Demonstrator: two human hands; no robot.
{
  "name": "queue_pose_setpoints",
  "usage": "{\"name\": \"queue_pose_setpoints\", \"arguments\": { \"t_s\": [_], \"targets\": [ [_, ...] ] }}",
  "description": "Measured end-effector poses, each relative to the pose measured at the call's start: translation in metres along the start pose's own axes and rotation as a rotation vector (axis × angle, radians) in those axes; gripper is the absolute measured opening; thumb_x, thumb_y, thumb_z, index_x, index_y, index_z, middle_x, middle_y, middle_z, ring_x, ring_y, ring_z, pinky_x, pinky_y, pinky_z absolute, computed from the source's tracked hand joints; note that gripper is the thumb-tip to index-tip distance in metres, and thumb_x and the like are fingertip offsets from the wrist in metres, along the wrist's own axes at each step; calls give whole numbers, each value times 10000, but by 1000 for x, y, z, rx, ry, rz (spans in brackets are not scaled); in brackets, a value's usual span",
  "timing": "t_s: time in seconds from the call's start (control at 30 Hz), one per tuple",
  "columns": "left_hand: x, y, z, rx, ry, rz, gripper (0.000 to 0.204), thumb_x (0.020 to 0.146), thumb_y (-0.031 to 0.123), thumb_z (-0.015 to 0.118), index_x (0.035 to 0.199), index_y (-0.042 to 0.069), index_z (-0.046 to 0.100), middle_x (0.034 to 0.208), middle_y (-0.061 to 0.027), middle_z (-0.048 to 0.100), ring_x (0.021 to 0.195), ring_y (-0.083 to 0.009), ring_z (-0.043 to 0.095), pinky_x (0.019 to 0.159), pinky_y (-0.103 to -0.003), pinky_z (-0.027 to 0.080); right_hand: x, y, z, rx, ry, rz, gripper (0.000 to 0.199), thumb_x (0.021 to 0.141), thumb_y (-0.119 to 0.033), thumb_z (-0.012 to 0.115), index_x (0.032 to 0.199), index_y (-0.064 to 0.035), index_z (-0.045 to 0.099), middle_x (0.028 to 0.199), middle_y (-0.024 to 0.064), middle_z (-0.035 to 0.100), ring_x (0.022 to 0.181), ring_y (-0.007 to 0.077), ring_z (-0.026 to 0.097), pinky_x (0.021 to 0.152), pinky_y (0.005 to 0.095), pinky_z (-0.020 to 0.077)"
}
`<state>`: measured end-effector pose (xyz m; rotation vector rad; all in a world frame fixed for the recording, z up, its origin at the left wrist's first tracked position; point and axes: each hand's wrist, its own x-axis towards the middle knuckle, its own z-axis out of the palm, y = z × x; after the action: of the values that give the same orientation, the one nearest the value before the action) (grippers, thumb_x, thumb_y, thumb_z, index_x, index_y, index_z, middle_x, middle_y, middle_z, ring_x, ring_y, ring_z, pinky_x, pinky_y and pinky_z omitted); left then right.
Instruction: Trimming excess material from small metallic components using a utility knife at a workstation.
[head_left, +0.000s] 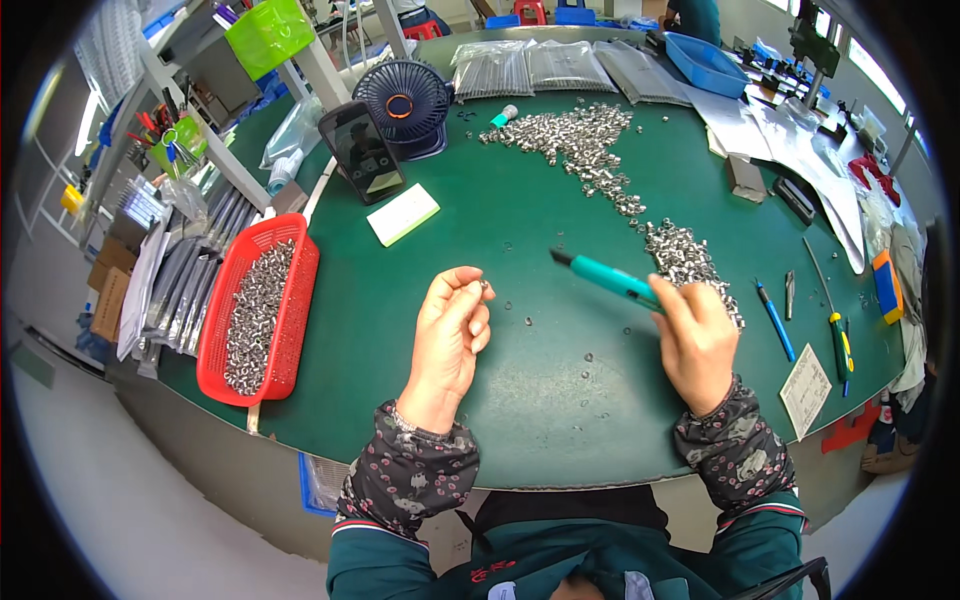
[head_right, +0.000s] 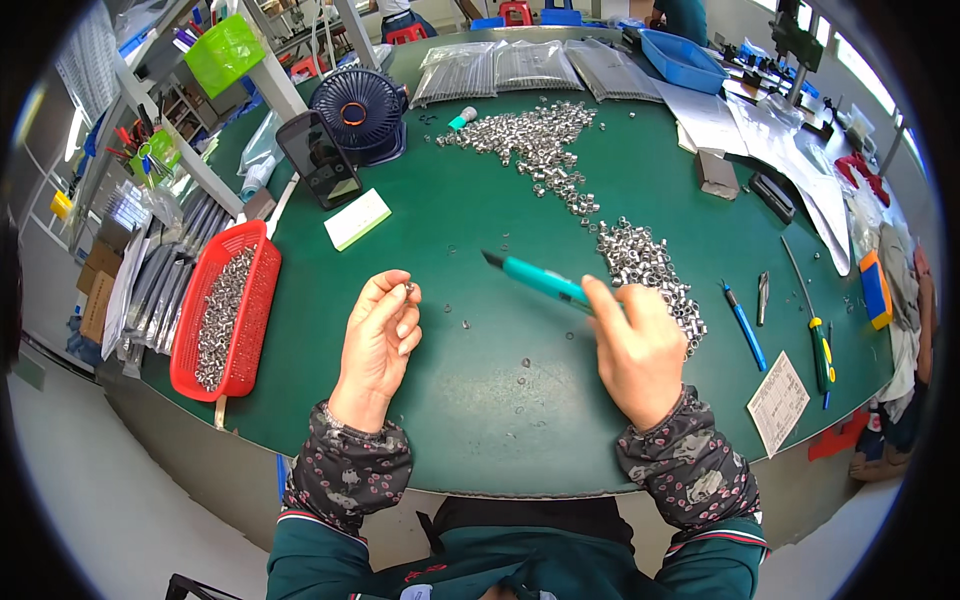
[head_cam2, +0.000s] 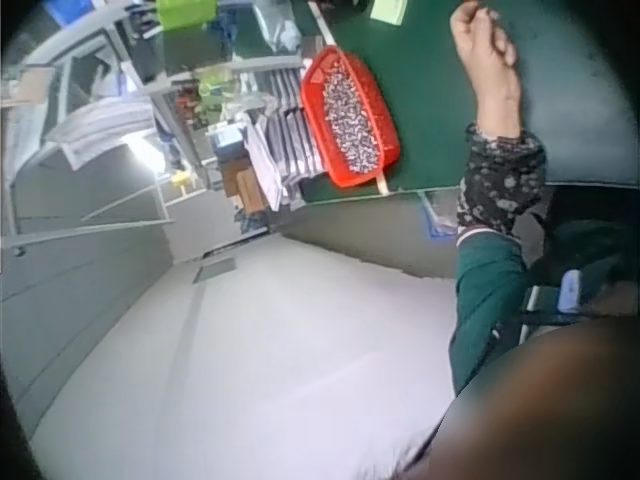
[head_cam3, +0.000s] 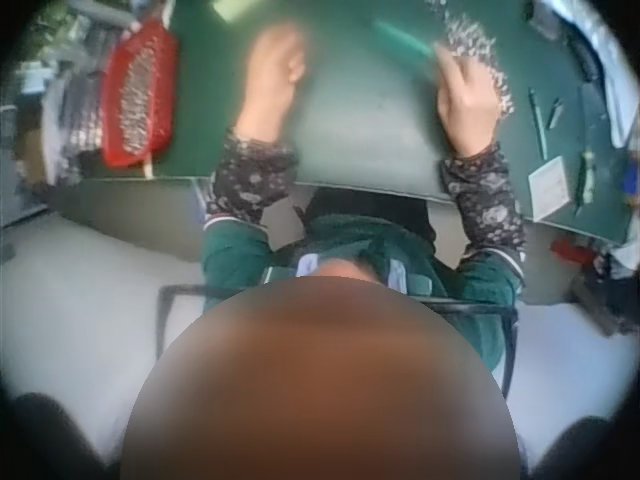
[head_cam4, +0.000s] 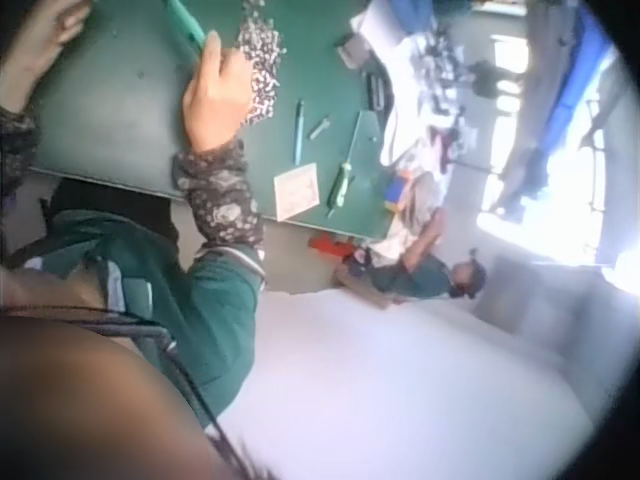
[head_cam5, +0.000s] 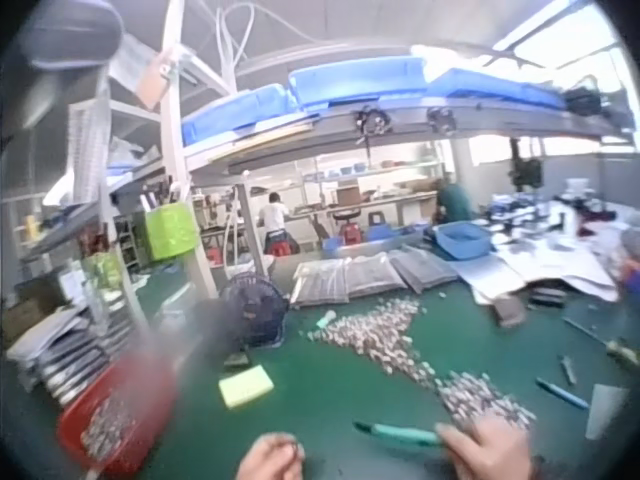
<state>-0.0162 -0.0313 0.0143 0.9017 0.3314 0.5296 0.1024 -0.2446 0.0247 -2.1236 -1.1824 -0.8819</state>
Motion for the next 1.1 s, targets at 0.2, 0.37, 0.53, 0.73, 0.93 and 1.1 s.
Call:
{"name": "queue_pose_setpoints", "arguments": {
  "t_s": [0.2, 0.37, 0.53, 0.73, 0.93, 1.1],
  "targets": [
    [4, -3, -2, 149, -45, 15, 103, 831, 79, 521, 927, 51, 499, 839, -31, 527, 533, -26, 382, 401, -138, 304, 0, -3, -3, 297, -103, 168, 343, 645, -38, 626, 979, -62, 553, 715, 97, 466, 599, 249, 494, 525, 333, 397],
    [7, -10, -3, 113, -120, -8, 87, 844, 93, 508, 926, 72, 489, 835, -12, 495, 540, -34, 388, 390, -139, 297, -4, -5, -5, 688, -339, 300, 260, 725, -135, 599, 957, -20, 567, 746, 109, 531, 648, 221, 526, 587, 292, 414],
    [5, -10, -4, 119, -157, 5, 95, 846, 100, 509, 933, 70, 487, 801, 0, 471, 539, -34, 386, 389, -140, 297, -7, -3, 0, 872, -456, 394, 280, 755, -158, 575, 988, -3, 561, 849, 115, 578, 722, 187, 547, 655, 282, 431],
    [6, -9, -1, 176, -144, 37, 116, 843, 98, 515, 949, 53, 500, 742, 18, 436, 540, -30, 380, 392, -140, 300, -7, 0, 2, 932, -572, 464, 292, 774, -175, 571, 1001, 9, 557, 875, 109, 586, 745, 163, 546, 662, 276, 427],
    [5, -9, -2, 244, -141, 59, 113, 837, 105, 527, 922, 31, 519, 734, 11, 468, 532, -35, 369, 399, -148, 301, -10, 3, 7, 897, -559, 408, 280, 774, -171, 568, 1003, -10, 562, 810, 108, 570, 695, 189, 543, 641, 281, 425],
    [6, -10, -5, 266, -154, 36, 141, 844, 144, 527, 918, 24, 532, 663, 34, 434, 510, -14, 369, 395, -140, 297, -7, -2, 1, 597, -454, 294, 257, 749, -173, 582, 989, -80, 571, 696, 92, 486, 611, 257, 512, 562, 329, 413]
  ]
}}
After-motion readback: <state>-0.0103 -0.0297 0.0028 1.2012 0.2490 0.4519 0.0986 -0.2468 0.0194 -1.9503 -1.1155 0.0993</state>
